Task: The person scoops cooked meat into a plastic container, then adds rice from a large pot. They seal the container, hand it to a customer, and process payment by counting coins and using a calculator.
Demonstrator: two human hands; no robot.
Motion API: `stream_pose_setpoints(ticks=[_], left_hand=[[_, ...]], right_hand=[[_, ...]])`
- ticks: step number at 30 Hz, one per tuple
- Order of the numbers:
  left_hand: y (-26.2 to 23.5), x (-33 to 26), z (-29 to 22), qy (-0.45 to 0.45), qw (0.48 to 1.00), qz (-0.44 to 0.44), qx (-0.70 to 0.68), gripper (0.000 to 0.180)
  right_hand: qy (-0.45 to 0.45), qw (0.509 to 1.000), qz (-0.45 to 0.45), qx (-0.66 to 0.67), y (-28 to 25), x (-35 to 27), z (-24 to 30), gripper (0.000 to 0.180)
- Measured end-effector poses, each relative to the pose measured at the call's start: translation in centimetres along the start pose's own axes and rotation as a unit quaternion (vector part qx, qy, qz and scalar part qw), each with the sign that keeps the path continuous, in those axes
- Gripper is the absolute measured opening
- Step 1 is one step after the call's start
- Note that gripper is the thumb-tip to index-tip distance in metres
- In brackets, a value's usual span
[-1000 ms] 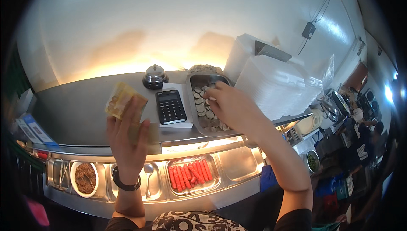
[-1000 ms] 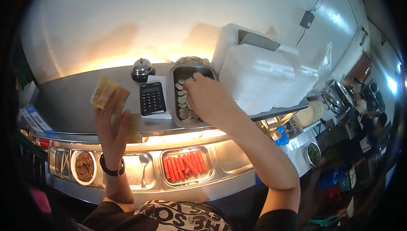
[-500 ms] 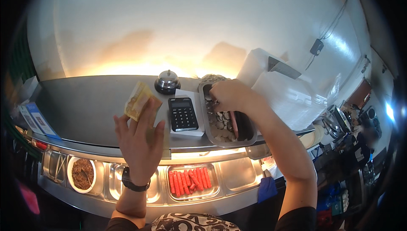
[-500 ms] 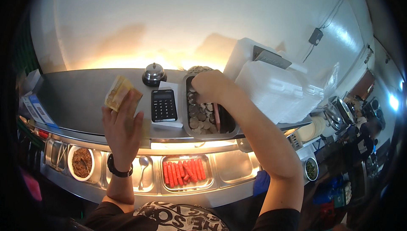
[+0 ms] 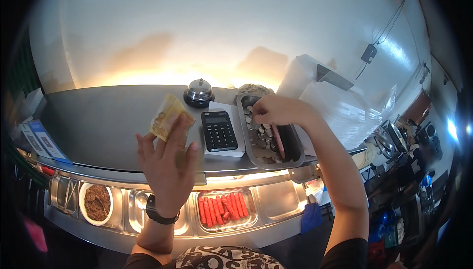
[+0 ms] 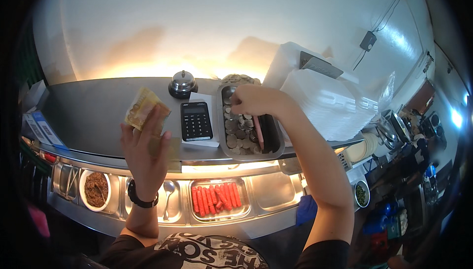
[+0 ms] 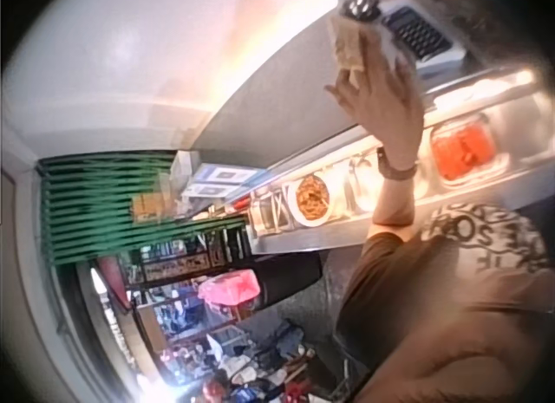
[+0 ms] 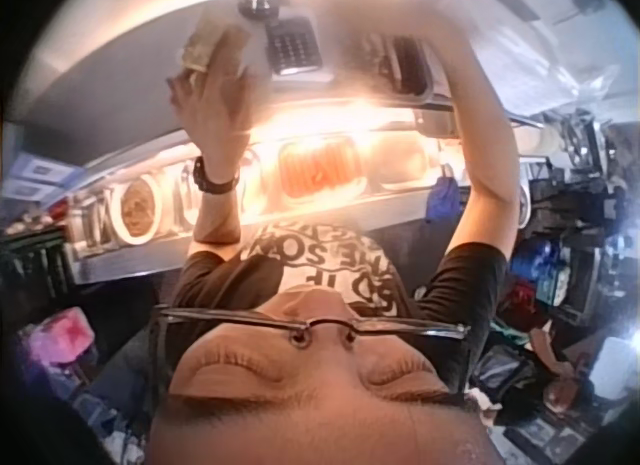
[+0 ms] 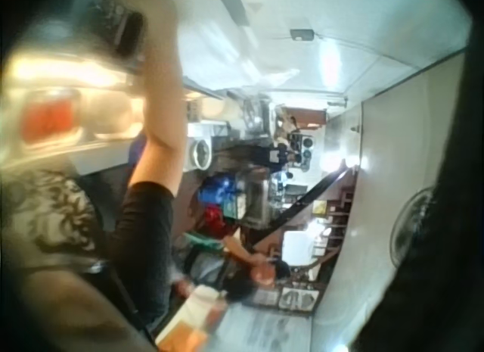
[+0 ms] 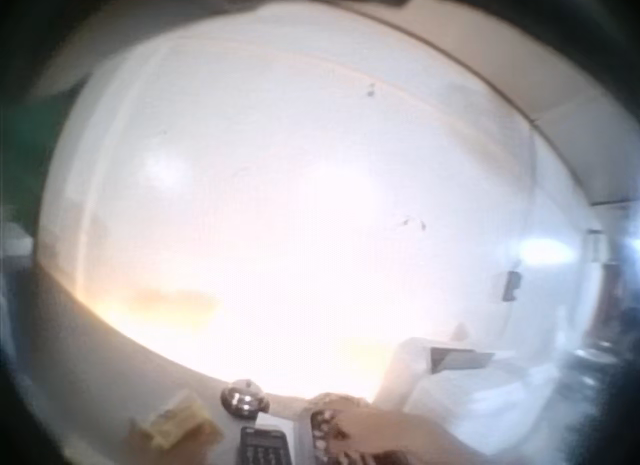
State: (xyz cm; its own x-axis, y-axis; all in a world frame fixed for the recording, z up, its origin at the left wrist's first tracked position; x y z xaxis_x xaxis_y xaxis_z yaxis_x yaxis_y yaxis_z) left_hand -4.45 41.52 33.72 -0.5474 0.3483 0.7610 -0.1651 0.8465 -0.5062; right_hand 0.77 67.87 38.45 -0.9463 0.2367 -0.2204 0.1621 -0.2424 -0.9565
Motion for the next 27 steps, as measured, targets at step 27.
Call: stream_pose_setpoints(ticks=[27], left_hand=[[0.0, 0.1, -0.7, 0.008, 1.000, 0.023, 0.012, 0.045]], right_hand=[[0.054, 0.703, -0.079, 0.705, 1.4, -5.1, -1.4, 0.025]])
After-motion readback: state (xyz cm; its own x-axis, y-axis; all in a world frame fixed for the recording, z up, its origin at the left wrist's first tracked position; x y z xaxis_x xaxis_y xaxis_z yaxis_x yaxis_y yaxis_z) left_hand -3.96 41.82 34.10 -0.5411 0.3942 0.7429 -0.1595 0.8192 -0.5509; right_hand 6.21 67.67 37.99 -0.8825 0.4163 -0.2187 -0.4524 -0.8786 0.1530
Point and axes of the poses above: each hand's wrist, its own x-axis towards the middle knuckle, its own y-axis out of the palm, z = x × y, the point moved 6 cm from there along x, towards the middle knuckle, and after that the axes turned 2 degrees about x, right-handed, at the moved point
